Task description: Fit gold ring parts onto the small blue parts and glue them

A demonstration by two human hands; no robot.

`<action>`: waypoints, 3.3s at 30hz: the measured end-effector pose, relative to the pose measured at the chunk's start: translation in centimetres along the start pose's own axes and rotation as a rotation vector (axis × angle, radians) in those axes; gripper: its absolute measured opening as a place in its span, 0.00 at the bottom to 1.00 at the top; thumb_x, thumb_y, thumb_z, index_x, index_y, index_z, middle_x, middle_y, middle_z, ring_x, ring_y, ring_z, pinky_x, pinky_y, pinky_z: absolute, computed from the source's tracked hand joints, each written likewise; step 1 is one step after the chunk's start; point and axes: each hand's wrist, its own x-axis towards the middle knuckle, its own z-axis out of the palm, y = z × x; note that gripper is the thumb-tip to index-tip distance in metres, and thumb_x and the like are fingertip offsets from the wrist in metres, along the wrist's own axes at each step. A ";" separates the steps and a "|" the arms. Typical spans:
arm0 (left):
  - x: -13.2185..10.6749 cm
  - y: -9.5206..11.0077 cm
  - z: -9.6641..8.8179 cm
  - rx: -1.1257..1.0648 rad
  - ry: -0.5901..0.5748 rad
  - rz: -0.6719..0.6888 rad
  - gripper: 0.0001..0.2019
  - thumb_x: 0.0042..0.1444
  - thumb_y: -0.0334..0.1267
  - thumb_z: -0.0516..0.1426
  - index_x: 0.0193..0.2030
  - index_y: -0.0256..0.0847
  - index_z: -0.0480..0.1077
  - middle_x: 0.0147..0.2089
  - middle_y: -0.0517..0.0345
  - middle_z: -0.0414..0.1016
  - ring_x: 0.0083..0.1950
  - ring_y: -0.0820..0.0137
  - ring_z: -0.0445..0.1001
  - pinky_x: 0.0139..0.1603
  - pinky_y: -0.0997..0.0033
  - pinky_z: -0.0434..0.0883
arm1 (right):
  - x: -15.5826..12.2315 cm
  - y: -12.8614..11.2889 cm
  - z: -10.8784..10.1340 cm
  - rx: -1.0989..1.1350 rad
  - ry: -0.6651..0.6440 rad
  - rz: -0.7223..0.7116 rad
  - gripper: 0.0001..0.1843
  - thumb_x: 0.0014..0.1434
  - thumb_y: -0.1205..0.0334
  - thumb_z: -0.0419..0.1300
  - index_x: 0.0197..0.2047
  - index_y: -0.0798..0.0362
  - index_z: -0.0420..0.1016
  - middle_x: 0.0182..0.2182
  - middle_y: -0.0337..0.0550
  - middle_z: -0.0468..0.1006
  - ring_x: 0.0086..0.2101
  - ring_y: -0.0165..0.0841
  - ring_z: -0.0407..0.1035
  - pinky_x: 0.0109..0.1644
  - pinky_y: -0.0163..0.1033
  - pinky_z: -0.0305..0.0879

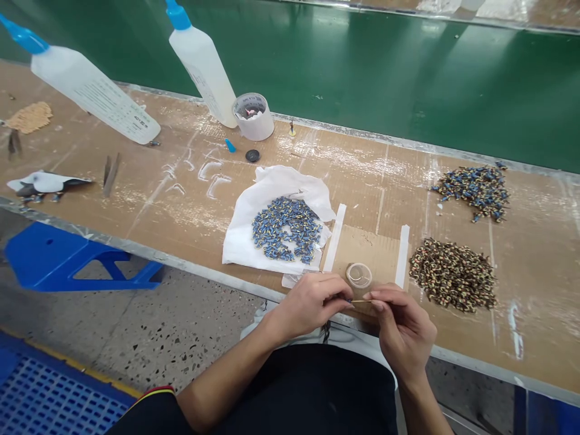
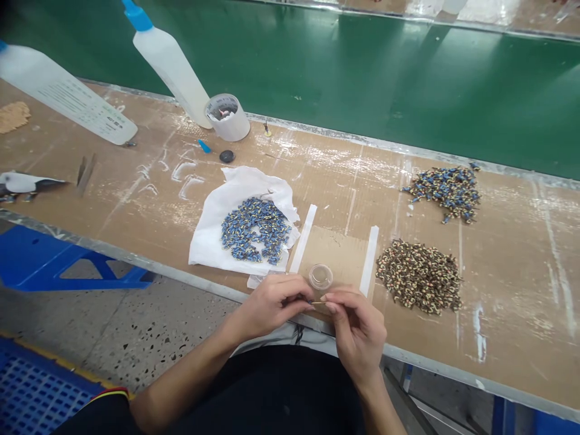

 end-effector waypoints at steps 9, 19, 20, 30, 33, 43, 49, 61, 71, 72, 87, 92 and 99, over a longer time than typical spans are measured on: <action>-0.2 0.1 -0.6 -0.045 0.000 -0.052 0.03 0.62 0.32 0.59 0.37 0.37 0.73 0.33 0.58 0.74 0.32 0.73 0.68 0.35 0.76 0.64 | 2.5 -0.5 -0.1 -0.119 0.208 -0.097 0.04 0.62 0.66 0.63 0.38 0.49 0.79 0.37 0.45 0.76 0.40 0.37 0.73 0.43 0.45 0.71; -0.3 -0.7 -1.5 -0.069 -0.018 -0.076 0.04 0.63 0.33 0.58 0.36 0.39 0.72 0.32 0.58 0.72 0.32 0.72 0.67 0.33 0.74 0.63 | 4.5 0.2 -0.9 -0.299 -0.039 -0.140 0.14 0.66 0.61 0.59 0.54 0.49 0.74 0.48 0.50 0.75 0.48 0.39 0.72 0.48 0.46 0.71; -0.3 -0.7 -1.5 -0.086 -0.018 -0.067 0.05 0.63 0.34 0.58 0.36 0.39 0.72 0.33 0.57 0.73 0.33 0.71 0.68 0.34 0.74 0.64 | 4.7 0.4 -2.4 -0.327 -0.003 -0.126 0.13 0.66 0.60 0.58 0.53 0.49 0.75 0.48 0.50 0.75 0.48 0.39 0.72 0.49 0.47 0.70; -0.7 0.6 -6.2 -0.153 0.112 -0.098 0.03 0.62 0.33 0.58 0.37 0.42 0.74 0.37 0.53 0.77 0.40 0.66 0.76 0.39 0.71 0.73 | 12.2 3.0 -16.0 -0.733 -0.134 0.082 0.13 0.65 0.51 0.58 0.42 0.50 0.79 0.37 0.44 0.81 0.33 0.36 0.74 0.37 0.40 0.68; 0.4 0.3 -7.7 -0.045 0.179 -0.135 0.03 0.62 0.34 0.58 0.38 0.42 0.75 0.37 0.54 0.78 0.41 0.65 0.76 0.41 0.70 0.74 | 14.0 3.5 -15.0 -0.788 -0.257 0.035 0.12 0.64 0.52 0.59 0.41 0.50 0.79 0.35 0.43 0.81 0.32 0.36 0.74 0.36 0.40 0.67; -1.7 -2.0 -6.3 0.196 0.392 -0.243 0.06 0.63 0.38 0.58 0.38 0.40 0.74 0.40 0.53 0.78 0.43 0.66 0.77 0.45 0.71 0.74 | 14.9 5.9 -13.4 -0.925 -0.417 0.041 0.10 0.62 0.60 0.56 0.31 0.48 0.76 0.31 0.41 0.79 0.32 0.38 0.73 0.34 0.39 0.62; -0.5 -3.2 -8.2 0.060 0.363 -0.294 0.08 0.63 0.40 0.57 0.39 0.37 0.73 0.37 0.53 0.76 0.39 0.68 0.74 0.42 0.71 0.72 | 14.6 6.3 -13.5 -1.086 -0.443 0.016 0.11 0.63 0.59 0.53 0.33 0.48 0.76 0.32 0.43 0.77 0.31 0.38 0.72 0.32 0.39 0.58; 6.5 2.5 -10.9 0.076 0.194 -0.109 0.06 0.63 0.35 0.57 0.38 0.37 0.75 0.37 0.56 0.78 0.40 0.70 0.74 0.42 0.71 0.69 | 14.0 4.7 -12.4 -1.289 -0.465 0.092 0.15 0.67 0.60 0.50 0.33 0.47 0.76 0.33 0.45 0.77 0.31 0.40 0.73 0.30 0.39 0.55; 13.9 -0.5 -7.6 0.144 -0.104 0.053 0.04 0.60 0.29 0.58 0.37 0.37 0.75 0.34 0.57 0.78 0.34 0.72 0.72 0.39 0.71 0.68 | 13.1 6.1 -12.4 -1.167 -0.431 -0.019 0.16 0.68 0.59 0.50 0.37 0.49 0.79 0.37 0.47 0.78 0.39 0.41 0.74 0.38 0.40 0.61; 13.7 -0.9 -7.5 0.132 -0.108 0.058 0.04 0.60 0.29 0.57 0.37 0.37 0.74 0.35 0.57 0.78 0.34 0.72 0.73 0.39 0.71 0.69 | 13.1 6.0 -12.2 -1.160 -0.420 -0.007 0.16 0.68 0.59 0.51 0.36 0.50 0.78 0.37 0.47 0.78 0.38 0.41 0.74 0.38 0.41 0.61; 12.4 -2.2 -7.5 0.023 -0.032 -0.053 0.03 0.59 0.30 0.57 0.35 0.37 0.73 0.32 0.59 0.77 0.33 0.72 0.72 0.38 0.72 0.68 | 15.8 3.7 -14.4 -1.064 -0.458 0.298 0.13 0.56 0.70 0.54 0.42 0.51 0.75 0.33 0.41 0.83 0.34 0.37 0.77 0.37 0.39 0.65; 12.5 -2.2 -7.5 0.063 -0.018 -0.055 0.04 0.59 0.31 0.57 0.35 0.37 0.73 0.31 0.59 0.76 0.32 0.72 0.71 0.37 0.72 0.67 | 16.3 1.8 -16.5 -0.888 -0.418 0.394 0.15 0.59 0.62 0.54 0.49 0.49 0.74 0.34 0.41 0.81 0.35 0.37 0.76 0.40 0.41 0.67; 12.6 -1.9 -7.3 0.018 0.037 -0.043 0.04 0.59 0.30 0.56 0.35 0.37 0.73 0.33 0.59 0.76 0.35 0.71 0.72 0.39 0.71 0.68 | 17.3 0.2 -10.8 -0.454 -0.393 0.311 0.15 0.58 0.55 0.60 0.47 0.50 0.76 0.35 0.44 0.80 0.37 0.37 0.75 0.43 0.42 0.70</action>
